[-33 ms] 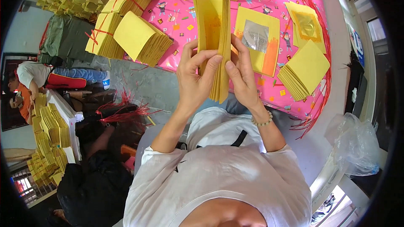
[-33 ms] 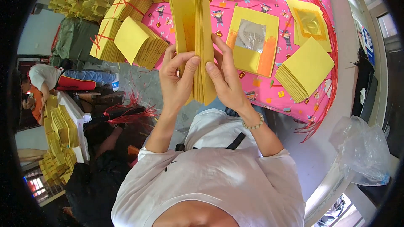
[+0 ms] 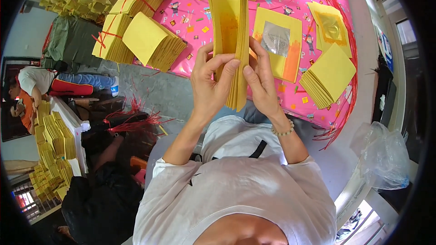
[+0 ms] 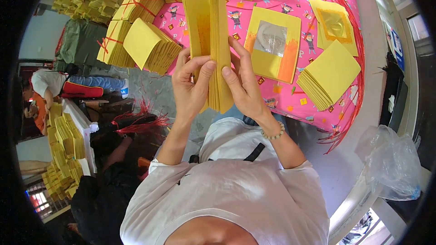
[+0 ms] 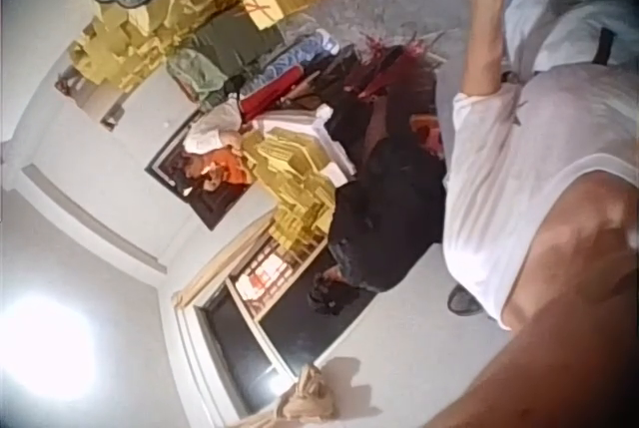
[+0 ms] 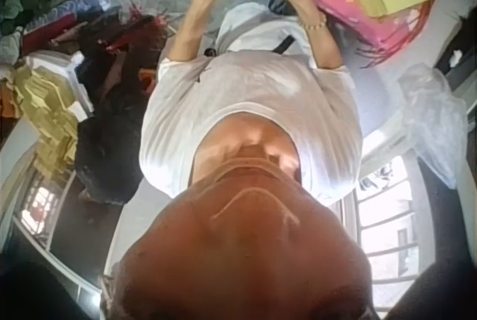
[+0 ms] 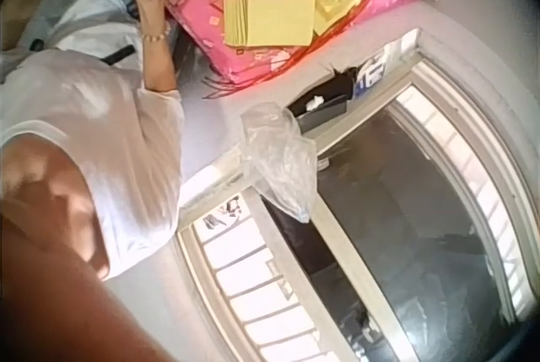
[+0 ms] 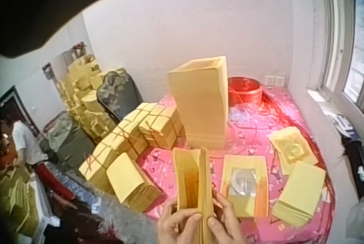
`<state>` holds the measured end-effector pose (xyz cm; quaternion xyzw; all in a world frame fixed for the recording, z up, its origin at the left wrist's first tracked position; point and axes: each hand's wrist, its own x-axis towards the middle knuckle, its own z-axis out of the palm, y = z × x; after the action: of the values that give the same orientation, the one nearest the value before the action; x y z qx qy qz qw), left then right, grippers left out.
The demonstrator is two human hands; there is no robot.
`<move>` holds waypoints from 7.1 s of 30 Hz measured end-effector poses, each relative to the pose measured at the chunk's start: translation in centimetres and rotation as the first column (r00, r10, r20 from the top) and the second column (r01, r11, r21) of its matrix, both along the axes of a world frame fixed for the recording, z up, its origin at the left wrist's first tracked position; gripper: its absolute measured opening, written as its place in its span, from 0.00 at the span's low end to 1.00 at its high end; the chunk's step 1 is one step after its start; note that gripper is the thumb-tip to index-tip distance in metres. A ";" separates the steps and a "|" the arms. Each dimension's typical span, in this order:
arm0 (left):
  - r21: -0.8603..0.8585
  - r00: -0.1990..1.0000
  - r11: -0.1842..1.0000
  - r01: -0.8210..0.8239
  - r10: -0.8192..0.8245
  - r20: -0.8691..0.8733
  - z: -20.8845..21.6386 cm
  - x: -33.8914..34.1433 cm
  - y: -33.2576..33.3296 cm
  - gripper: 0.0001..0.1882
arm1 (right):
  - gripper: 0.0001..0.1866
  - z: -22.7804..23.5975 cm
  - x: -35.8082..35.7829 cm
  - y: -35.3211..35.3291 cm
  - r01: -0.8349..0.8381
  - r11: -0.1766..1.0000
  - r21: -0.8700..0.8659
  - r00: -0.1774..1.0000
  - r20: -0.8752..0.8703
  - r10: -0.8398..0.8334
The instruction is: Folding and stacking sheets of joss paper.
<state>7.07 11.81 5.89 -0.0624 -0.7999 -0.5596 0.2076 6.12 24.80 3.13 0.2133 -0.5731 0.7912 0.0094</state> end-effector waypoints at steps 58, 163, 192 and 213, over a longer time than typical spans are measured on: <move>0.894 0.877 0.412 -0.174 -0.348 0.331 -6.1 -0.7 -5.3 0.25 | 0.21 -2.9 -21.9 24.9 -0.077 -0.365 0.928 0.913 -0.082 -0.399; 0.737 0.860 0.555 -0.386 -0.073 0.505 -11.3 3.4 -3.3 0.15 | 0.13 -3.1 -14.6 16.4 -0.080 0.394 0.916 0.925 0.215 -0.312; 0.721 0.873 0.589 -0.365 -0.052 0.484 -11.2 3.4 -3.2 0.15 | 0.10 2.8 -15.7 15.3 -0.293 0.516 0.805 0.934 0.357 -0.025; 0.631 0.863 0.700 -0.335 -0.040 0.503 -11.7 3.3 -3.4 0.20 | 0.14 -6.6 -5.5 3.7 -0.205 0.557 0.805 0.967 0.254 -0.011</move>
<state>10.39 8.37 -5.82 0.2286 -0.5551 -0.7978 0.0561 0.66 28.50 -3.46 0.1311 -0.8604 0.4492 -0.2018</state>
